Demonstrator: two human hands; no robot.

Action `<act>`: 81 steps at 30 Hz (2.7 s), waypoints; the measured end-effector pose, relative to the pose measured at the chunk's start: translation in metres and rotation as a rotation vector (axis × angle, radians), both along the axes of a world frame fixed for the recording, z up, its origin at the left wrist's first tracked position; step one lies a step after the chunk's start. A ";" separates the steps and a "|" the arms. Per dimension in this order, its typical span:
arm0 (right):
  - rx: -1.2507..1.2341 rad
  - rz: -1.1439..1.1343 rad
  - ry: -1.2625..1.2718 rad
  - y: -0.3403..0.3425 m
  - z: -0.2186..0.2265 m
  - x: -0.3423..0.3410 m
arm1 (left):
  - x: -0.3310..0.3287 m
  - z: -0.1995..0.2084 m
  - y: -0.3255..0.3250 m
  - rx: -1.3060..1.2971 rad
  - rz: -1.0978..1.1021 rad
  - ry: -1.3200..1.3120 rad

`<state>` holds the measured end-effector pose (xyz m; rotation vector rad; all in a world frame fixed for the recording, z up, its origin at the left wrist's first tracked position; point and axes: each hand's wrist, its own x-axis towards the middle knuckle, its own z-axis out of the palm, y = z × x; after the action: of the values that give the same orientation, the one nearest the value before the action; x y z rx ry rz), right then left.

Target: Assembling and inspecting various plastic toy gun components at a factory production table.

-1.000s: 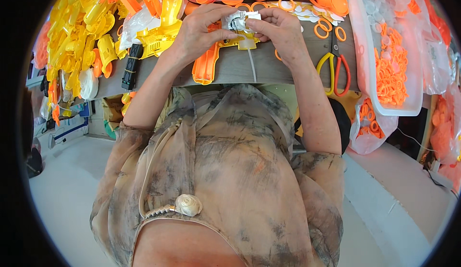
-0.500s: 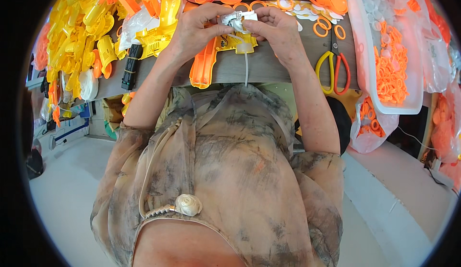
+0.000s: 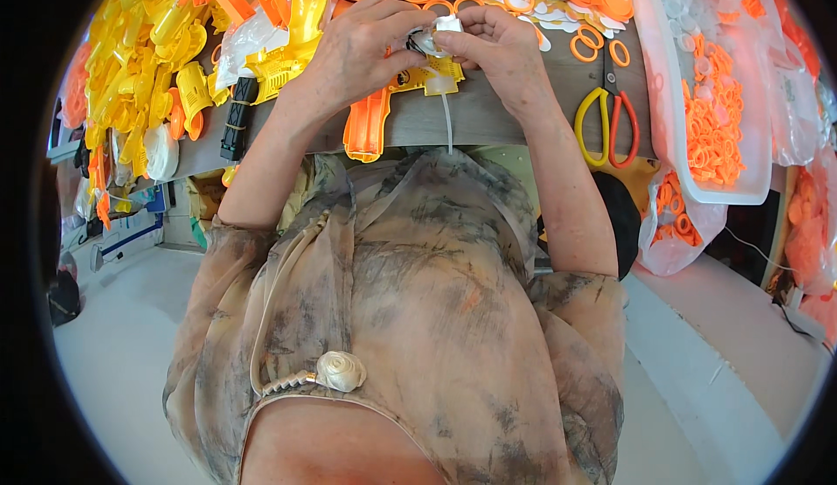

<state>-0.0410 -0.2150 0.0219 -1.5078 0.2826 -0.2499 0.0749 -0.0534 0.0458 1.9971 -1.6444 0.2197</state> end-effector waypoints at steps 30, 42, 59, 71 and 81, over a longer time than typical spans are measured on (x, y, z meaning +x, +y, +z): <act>-0.603 0.241 -0.176 -0.001 0.016 -0.012 | 0.005 -0.015 0.021 -0.284 -0.098 0.573; -0.601 0.151 -0.271 0.022 0.026 -0.010 | 0.022 0.006 0.039 -0.169 -0.115 0.496; -0.493 0.124 -0.372 0.043 0.023 -0.006 | 0.018 0.004 0.052 -0.276 -0.127 0.334; -0.562 0.078 -0.529 0.061 0.017 -0.010 | 0.013 0.007 0.066 -0.249 -0.124 0.320; -0.530 0.098 -0.559 0.065 0.019 -0.013 | 0.013 0.010 0.072 -0.230 -0.156 0.327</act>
<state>-0.0541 -0.1495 0.0404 -1.8889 -0.3303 -0.6904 0.0875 0.0189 0.0556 1.6275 -1.4828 0.0198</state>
